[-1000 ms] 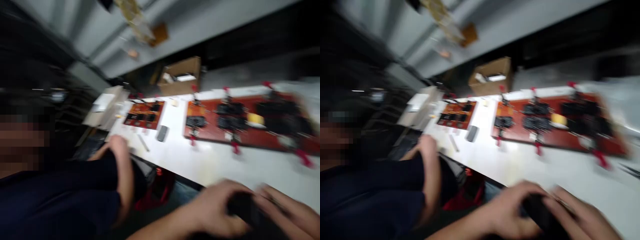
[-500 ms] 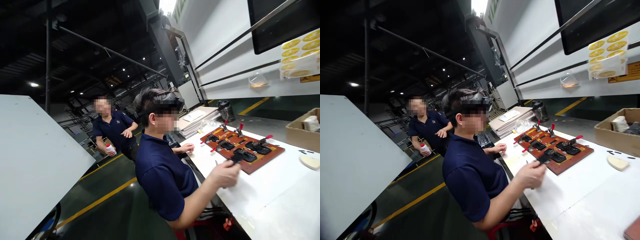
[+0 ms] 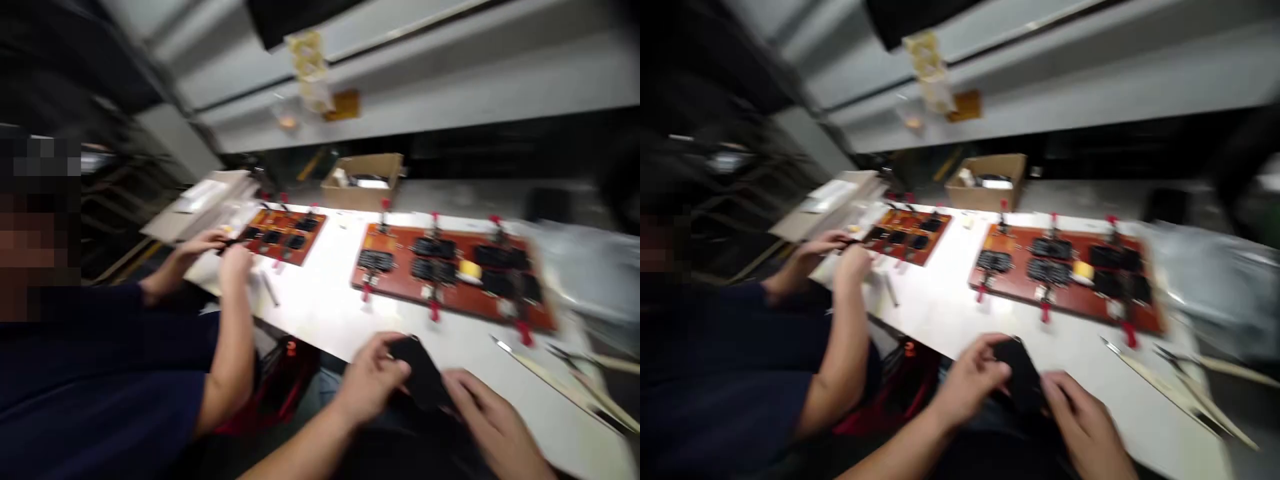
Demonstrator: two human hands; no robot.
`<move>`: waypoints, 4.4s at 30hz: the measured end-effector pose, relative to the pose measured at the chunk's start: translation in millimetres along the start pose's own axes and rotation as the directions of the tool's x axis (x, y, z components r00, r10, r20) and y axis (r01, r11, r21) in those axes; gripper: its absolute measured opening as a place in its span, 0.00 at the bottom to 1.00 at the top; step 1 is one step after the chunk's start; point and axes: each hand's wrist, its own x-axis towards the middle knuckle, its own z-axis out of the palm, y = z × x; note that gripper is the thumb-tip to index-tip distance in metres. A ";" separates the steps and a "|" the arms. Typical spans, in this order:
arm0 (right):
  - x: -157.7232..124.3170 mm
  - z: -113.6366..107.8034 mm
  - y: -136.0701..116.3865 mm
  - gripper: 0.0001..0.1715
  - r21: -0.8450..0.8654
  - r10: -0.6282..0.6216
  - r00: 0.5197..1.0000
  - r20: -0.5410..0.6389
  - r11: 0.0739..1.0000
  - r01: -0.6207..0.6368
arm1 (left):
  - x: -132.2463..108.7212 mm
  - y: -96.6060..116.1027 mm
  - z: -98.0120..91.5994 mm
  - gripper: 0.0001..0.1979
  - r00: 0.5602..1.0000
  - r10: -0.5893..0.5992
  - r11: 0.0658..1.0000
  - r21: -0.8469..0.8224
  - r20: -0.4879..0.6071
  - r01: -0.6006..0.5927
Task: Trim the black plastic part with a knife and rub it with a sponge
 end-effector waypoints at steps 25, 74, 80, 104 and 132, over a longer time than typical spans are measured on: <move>-20.4 -1.3 25.1 0.27 0.199 0.122 0.985 -0.124 0.975 -0.095 | 9.4 20.8 6.8 0.14 0.948 0.135 0.880 0.405 0.290 -0.249; 20.8 2.8 -9.0 0.21 0.441 -0.022 0.963 -0.268 0.886 0.143 | 48.2 58.8 78.8 0.21 0.848 0.434 0.867 0.115 0.304 -0.485; 6.7 -14.4 4.7 0.19 0.467 0.099 0.966 -0.241 0.884 0.026 | 49.9 37.1 37.1 0.16 0.904 0.374 0.853 0.307 0.206 -0.423; 173.4 -107.3 -25.1 0.19 -0.874 0.075 0.971 -0.225 0.426 -0.235 | 43.1 -6.1 -46.7 0.30 0.966 0.108 0.441 0.859 0.235 -0.259; 29.4 -4.9 59.5 0.12 -0.532 -0.285 0.951 -0.116 0.827 0.183 | 65.0 -46.9 -29.0 0.50 0.830 0.207 0.154 0.820 0.518 -0.551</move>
